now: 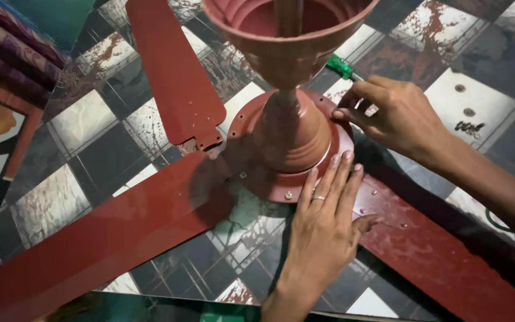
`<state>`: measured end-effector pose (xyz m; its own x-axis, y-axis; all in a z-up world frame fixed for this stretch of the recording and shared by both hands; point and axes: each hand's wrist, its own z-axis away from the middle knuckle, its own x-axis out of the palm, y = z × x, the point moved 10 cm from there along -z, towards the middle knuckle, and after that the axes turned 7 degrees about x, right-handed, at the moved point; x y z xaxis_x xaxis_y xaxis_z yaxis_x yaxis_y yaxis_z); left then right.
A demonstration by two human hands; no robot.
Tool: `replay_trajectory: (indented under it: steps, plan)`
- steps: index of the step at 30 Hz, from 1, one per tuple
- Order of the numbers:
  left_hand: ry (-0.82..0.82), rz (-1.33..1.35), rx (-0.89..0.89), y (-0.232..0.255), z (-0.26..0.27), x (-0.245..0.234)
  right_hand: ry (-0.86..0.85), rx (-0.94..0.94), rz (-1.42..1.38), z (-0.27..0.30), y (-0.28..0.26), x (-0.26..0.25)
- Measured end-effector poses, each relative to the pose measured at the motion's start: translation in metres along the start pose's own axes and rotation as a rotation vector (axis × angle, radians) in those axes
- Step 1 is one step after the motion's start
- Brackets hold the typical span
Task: The person assembles a ceiling fan by attaching red blades to the central motor housing using a screwdriver. They insert screws into the blade mounting holes and tighten them sequentially to secure each blade in place.
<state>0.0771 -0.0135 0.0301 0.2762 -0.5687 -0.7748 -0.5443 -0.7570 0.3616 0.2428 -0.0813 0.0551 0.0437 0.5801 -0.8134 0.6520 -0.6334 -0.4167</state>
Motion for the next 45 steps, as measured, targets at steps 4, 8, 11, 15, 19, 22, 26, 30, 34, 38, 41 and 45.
replay_trajectory:
  steps: [4,8,11,15,19,22,26,30,34,38,41,45]
  plan:
    - [0.005,-0.008,0.000,0.000,0.000,0.000,0.064,-0.034,0.119,-0.001,-0.015,-0.005]
    - [0.029,0.007,0.006,0.000,0.001,-0.002,0.044,-0.066,0.102,-0.008,-0.012,0.001]
    - [0.034,-0.007,0.015,0.000,0.000,-0.002,0.033,-0.132,0.072,-0.010,-0.014,0.004]
    - [0.042,-0.016,0.018,0.002,-0.001,-0.005,-0.006,-0.162,0.000,-0.010,-0.014,0.002]
    - [0.048,0.000,0.017,0.004,-0.001,-0.007,-0.035,-0.254,-0.037,-0.006,-0.018,-0.001]
    - [0.048,0.000,0.022,0.004,-0.002,-0.008,-0.082,-0.330,-0.097,-0.010,-0.021,-0.001]
    - [0.047,-0.001,0.020,0.005,-0.001,-0.009,-0.100,-0.198,-0.126,-0.016,-0.009,-0.002]
    - [0.028,-0.027,0.023,0.005,-0.002,-0.008,-0.100,-0.168,-0.019,-0.013,-0.011,-0.002]
    - [0.006,-0.027,0.022,0.005,-0.002,-0.006,-0.064,-0.234,0.002,-0.010,-0.024,-0.007]
    - [0.001,-0.028,0.016,0.004,-0.002,-0.004,-0.145,-0.149,0.178,-0.016,-0.023,0.006]
    - [-0.006,-0.013,0.012,0.005,-0.002,-0.003,-0.240,-0.066,0.294,-0.023,-0.014,0.011]
    - [-0.009,-0.010,0.011,0.005,-0.002,-0.005,-0.202,-0.220,0.141,-0.020,-0.028,0.002]
